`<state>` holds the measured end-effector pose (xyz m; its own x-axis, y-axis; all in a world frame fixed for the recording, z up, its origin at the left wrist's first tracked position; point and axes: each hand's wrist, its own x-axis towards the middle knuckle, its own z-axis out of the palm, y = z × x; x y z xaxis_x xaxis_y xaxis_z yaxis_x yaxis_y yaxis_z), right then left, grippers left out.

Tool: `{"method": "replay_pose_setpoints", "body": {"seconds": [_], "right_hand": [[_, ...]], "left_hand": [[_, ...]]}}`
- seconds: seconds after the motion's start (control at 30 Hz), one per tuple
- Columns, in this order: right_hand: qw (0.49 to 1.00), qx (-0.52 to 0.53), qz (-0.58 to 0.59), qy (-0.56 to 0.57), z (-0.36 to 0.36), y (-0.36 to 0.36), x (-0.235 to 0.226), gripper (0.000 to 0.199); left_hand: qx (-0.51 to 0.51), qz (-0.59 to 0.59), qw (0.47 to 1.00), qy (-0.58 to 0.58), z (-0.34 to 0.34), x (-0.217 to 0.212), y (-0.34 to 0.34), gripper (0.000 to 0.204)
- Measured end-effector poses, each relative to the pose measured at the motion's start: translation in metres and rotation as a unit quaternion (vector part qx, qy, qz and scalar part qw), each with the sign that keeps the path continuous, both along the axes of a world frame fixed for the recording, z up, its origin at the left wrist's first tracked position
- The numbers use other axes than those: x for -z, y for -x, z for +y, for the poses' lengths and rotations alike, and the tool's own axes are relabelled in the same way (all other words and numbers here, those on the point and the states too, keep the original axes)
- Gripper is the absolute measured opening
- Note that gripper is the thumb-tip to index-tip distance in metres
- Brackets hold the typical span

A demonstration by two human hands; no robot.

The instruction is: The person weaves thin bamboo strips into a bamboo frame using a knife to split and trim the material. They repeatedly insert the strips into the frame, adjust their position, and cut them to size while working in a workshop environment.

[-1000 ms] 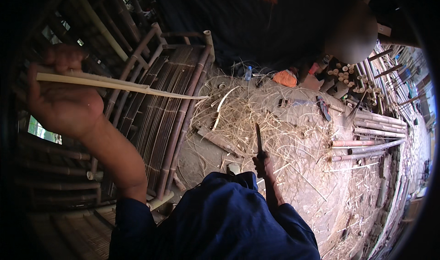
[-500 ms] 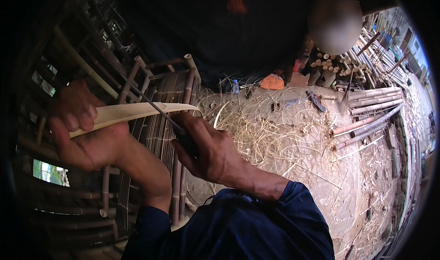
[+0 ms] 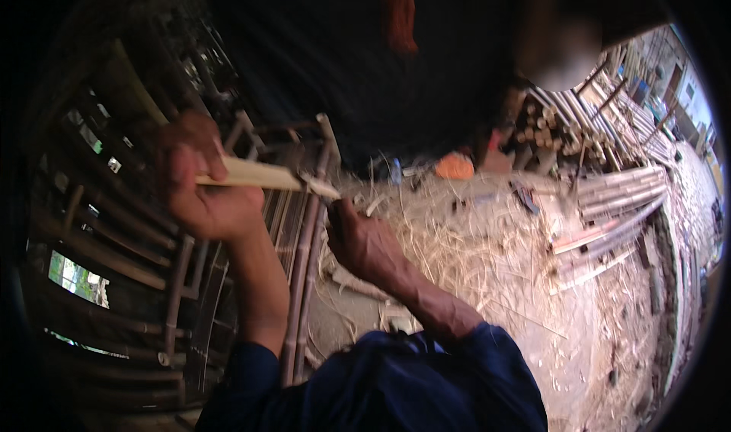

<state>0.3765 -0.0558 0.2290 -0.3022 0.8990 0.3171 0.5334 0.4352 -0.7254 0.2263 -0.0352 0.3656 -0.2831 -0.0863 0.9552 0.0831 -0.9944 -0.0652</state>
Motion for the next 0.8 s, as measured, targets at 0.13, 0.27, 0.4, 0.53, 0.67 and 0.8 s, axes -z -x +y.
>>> {"method": "replay_pose_setpoints", "body": {"seconds": [0.13, 0.27, 0.4, 0.53, 0.67, 0.8], "right_hand": [[0.993, -0.025, 0.108, -0.027, -0.047, 0.007, -0.007, 0.030], [0.973, 0.004, 0.199, -0.113, -0.053, 0.030, 0.022, 0.023], [0.984, -0.036, -0.138, 0.102, -0.019, 0.006, 0.244, 0.030], [0.951, 0.016, -0.002, 0.308, -0.087, 0.005, 0.268, 0.034], [0.908, -0.013, 0.240, 0.344, -0.115, -0.008, 0.211, 0.037], [0.930, -0.047, 0.288, 0.224, -0.116, -0.009, 0.122, 0.052]], "left_hand": [[0.071, -0.012, 0.990, 0.118, -0.024, 0.007, 0.001, 0.015], [-0.006, -0.010, 0.984, 0.176, -0.037, 0.009, 0.002, 0.020], [-0.012, 0.023, 0.991, 0.128, -0.051, 0.011, 0.032, 0.025], [0.021, 0.007, 0.983, 0.180, -0.067, 0.017, 0.077, 0.021], [0.149, 0.108, 0.924, 0.336, -0.068, 0.010, 0.076, 0.043], [0.106, 0.079, 0.929, 0.346, -0.068, 0.016, 0.065, 0.049]]}}
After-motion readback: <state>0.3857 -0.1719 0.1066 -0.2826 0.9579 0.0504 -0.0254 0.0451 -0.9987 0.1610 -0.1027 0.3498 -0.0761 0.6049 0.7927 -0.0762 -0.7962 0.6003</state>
